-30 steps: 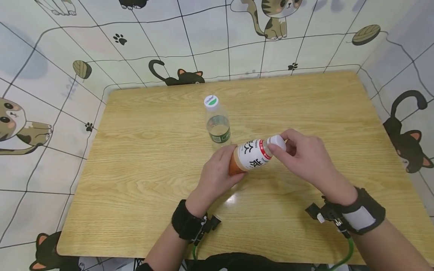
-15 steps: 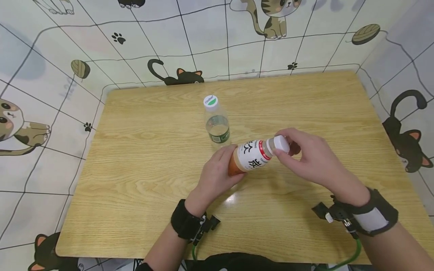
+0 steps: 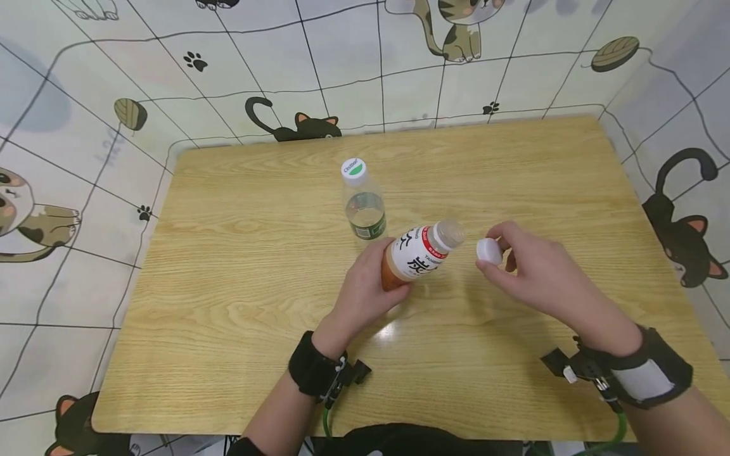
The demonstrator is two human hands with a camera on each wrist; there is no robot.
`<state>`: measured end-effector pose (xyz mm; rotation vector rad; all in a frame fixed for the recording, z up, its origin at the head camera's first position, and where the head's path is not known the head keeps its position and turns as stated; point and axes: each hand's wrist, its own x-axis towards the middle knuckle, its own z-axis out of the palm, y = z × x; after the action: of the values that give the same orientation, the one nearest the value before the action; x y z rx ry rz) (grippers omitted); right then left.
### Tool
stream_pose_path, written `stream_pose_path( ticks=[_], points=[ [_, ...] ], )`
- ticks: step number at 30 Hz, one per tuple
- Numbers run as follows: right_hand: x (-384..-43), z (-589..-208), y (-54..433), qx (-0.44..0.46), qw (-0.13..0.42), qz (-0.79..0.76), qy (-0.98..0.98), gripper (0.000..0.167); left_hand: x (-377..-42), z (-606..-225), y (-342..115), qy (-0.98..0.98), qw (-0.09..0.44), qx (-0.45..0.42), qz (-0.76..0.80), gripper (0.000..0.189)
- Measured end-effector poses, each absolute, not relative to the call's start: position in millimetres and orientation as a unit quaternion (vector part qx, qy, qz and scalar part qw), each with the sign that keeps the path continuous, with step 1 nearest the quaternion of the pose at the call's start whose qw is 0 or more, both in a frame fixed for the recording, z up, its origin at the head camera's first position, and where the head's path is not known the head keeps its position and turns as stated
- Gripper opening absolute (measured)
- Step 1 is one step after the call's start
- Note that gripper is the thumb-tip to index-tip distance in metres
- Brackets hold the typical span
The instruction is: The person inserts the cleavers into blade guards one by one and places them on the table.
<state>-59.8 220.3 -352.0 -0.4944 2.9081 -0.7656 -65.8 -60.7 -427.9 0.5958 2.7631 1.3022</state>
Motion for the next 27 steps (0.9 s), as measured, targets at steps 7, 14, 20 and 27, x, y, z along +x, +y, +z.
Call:
stream_pose_path(
  ticks=[7,14,20,27],
  points=[
    [-63.7,-378.7,224.7,-0.169,0.138,-0.19,0.957,0.04,-71.0,-429.6,-56.1,0.867,0.031,0.175,0.465,0.078],
    [-59.5,-400.1,224.5,-0.184,0.156,-0.153,0.958,0.035,-78.7,-429.0,-45.7,0.838,0.061,0.167,0.516,0.078],
    [-55.4,-414.0,226.2,-0.189,0.156,-0.149,0.958,0.033,-83.4,-430.0,-32.4,0.83,0.065,0.166,0.529,0.078],
    [-51.8,-420.8,227.7,-0.199,0.144,-0.142,0.959,0.037,-89.7,-433.1,-16.4,0.809,0.084,0.162,0.558,0.078]
  ],
)
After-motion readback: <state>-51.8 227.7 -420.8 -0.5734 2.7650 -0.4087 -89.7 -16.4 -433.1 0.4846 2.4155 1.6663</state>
